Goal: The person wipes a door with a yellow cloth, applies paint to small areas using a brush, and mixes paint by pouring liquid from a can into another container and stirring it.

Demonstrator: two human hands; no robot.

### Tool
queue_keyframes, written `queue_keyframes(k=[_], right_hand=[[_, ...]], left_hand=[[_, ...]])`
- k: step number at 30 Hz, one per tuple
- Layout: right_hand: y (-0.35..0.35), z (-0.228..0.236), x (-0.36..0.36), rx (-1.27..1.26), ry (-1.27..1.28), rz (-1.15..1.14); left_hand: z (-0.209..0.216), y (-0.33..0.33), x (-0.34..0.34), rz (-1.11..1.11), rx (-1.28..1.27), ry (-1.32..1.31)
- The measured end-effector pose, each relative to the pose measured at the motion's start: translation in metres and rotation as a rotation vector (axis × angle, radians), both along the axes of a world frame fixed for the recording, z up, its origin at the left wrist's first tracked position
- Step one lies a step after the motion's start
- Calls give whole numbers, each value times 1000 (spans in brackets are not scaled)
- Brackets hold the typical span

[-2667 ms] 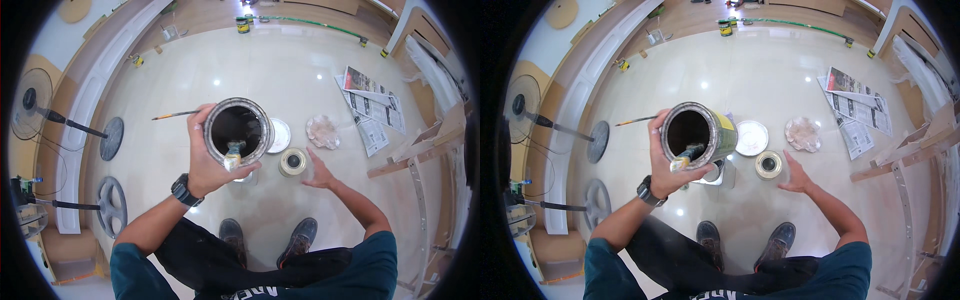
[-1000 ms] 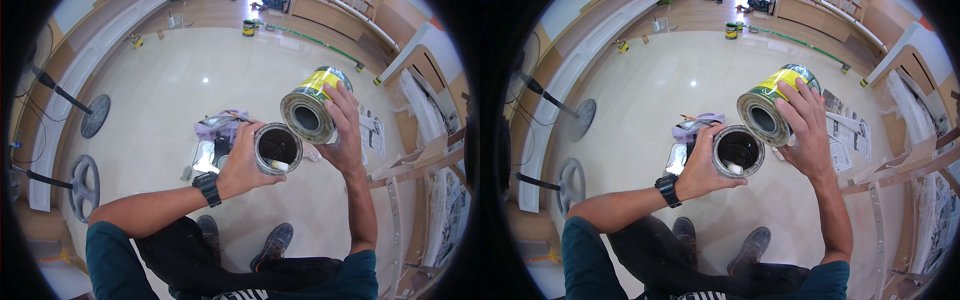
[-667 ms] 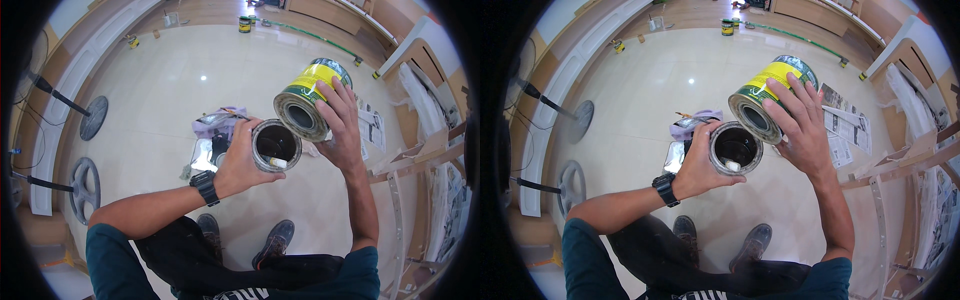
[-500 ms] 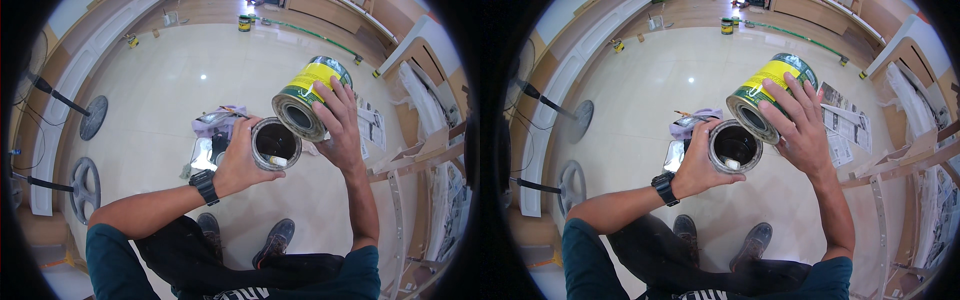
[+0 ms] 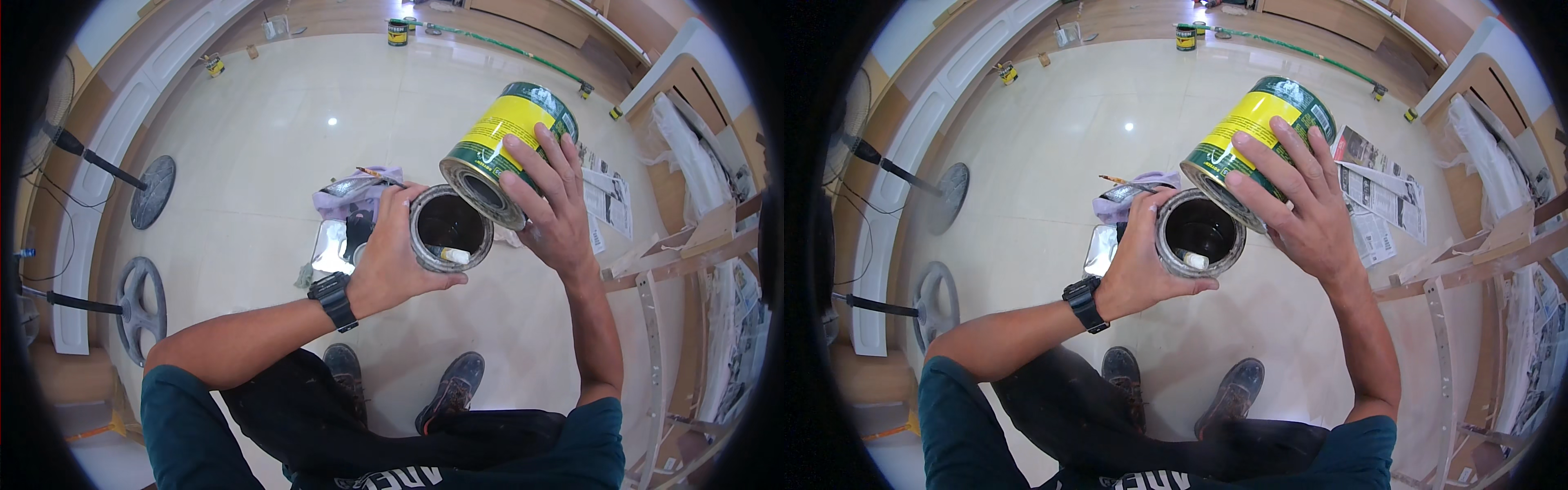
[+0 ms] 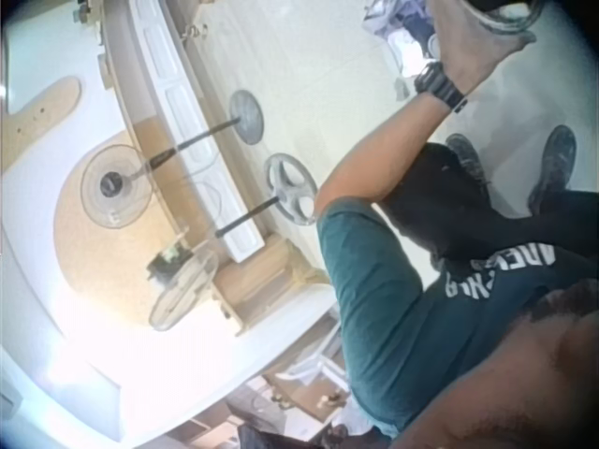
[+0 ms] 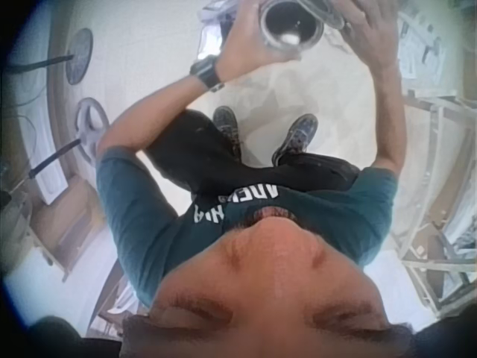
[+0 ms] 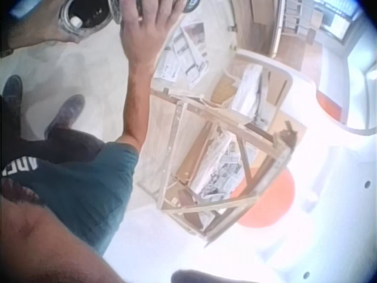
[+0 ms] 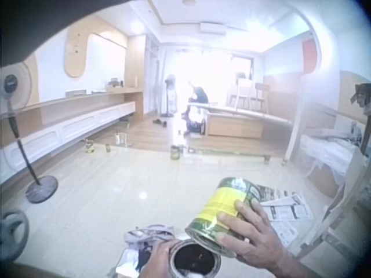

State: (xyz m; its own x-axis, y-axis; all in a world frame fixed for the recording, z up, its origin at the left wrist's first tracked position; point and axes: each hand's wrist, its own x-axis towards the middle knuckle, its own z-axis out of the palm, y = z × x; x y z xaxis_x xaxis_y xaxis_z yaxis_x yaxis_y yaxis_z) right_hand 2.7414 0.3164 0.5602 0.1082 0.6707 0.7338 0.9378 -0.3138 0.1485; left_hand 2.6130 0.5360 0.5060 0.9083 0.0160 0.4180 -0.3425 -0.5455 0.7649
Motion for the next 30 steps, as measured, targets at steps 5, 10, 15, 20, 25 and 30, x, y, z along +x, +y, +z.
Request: queue_keyframes(k=[5, 10, 15, 20, 25, 30], right_hand=[[0, -1, 1, 4, -25, 7], [0, -2, 2, 3, -44, 11], [-2, -1, 2, -26, -75, 5], [-3, 0, 2, -39, -86, 11], [-4, 2, 1, -37, -81, 21], [-5, 2, 0, -54, -85, 8]], left_hand=[[2, -1, 0, 2, 0, 9], [2, -2, 0, 8, 5, 24], [0, -1, 1, 22, -4, 21], [-2, -1, 2, 24, 2, 15], [-2, 0, 3, 16, 19, 0], [-1, -1, 2, 12, 6, 11]])
